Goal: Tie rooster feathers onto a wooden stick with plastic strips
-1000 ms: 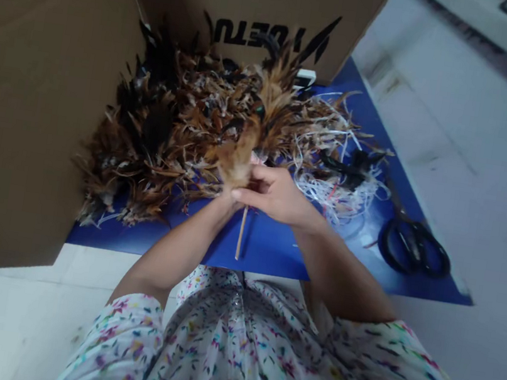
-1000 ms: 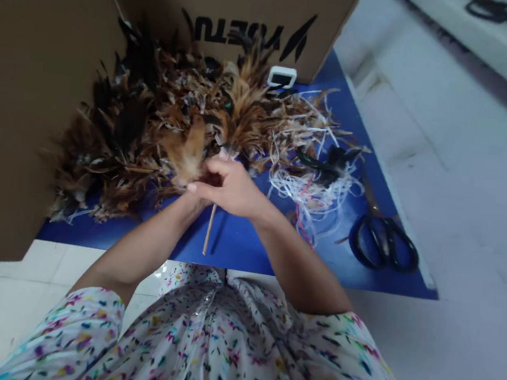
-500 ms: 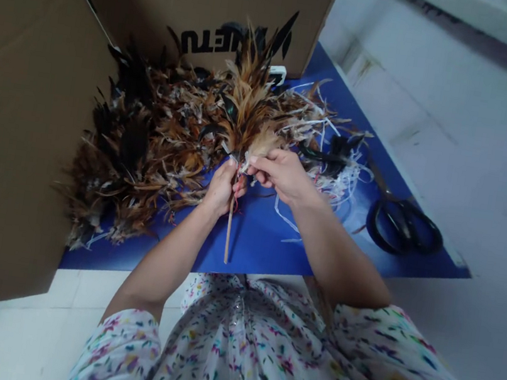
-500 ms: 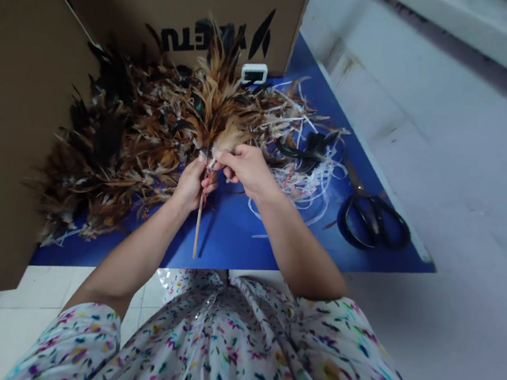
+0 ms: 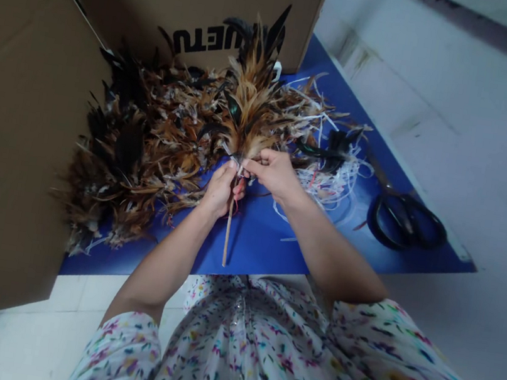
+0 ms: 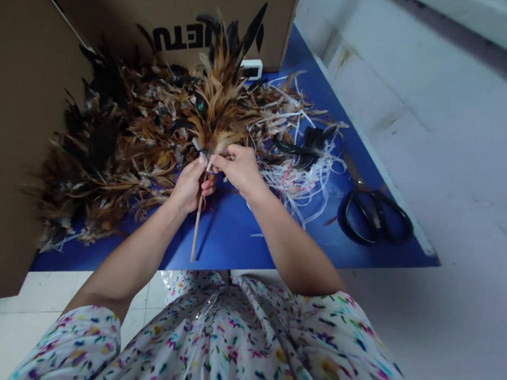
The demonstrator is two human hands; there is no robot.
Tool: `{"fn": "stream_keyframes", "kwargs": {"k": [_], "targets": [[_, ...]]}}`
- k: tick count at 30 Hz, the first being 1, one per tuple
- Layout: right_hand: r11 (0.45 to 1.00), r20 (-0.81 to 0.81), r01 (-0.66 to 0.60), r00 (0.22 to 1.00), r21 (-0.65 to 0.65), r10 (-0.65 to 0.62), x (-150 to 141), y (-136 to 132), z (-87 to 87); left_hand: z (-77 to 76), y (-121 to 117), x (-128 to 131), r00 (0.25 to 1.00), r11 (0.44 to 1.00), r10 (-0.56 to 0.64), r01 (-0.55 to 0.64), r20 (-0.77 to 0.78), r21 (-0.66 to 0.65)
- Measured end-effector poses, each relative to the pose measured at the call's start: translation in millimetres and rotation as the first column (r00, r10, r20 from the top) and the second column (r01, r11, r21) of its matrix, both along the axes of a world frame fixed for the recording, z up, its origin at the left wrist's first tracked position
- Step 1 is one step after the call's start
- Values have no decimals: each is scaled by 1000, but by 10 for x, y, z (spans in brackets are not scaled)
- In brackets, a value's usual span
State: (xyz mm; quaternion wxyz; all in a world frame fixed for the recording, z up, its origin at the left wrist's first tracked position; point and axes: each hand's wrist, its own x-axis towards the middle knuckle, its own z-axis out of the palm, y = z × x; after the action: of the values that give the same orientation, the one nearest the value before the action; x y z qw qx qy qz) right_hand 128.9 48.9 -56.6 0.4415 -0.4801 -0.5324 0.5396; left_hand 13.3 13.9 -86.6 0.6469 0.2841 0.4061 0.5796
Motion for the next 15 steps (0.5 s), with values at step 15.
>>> {"fn": "stream_keyframes", "kwargs": {"k": [15], "targets": [[996, 64, 11, 998, 93, -17, -7, 40, -126, 71, -21, 0, 999, 999, 18, -17, -26, 38]]}}
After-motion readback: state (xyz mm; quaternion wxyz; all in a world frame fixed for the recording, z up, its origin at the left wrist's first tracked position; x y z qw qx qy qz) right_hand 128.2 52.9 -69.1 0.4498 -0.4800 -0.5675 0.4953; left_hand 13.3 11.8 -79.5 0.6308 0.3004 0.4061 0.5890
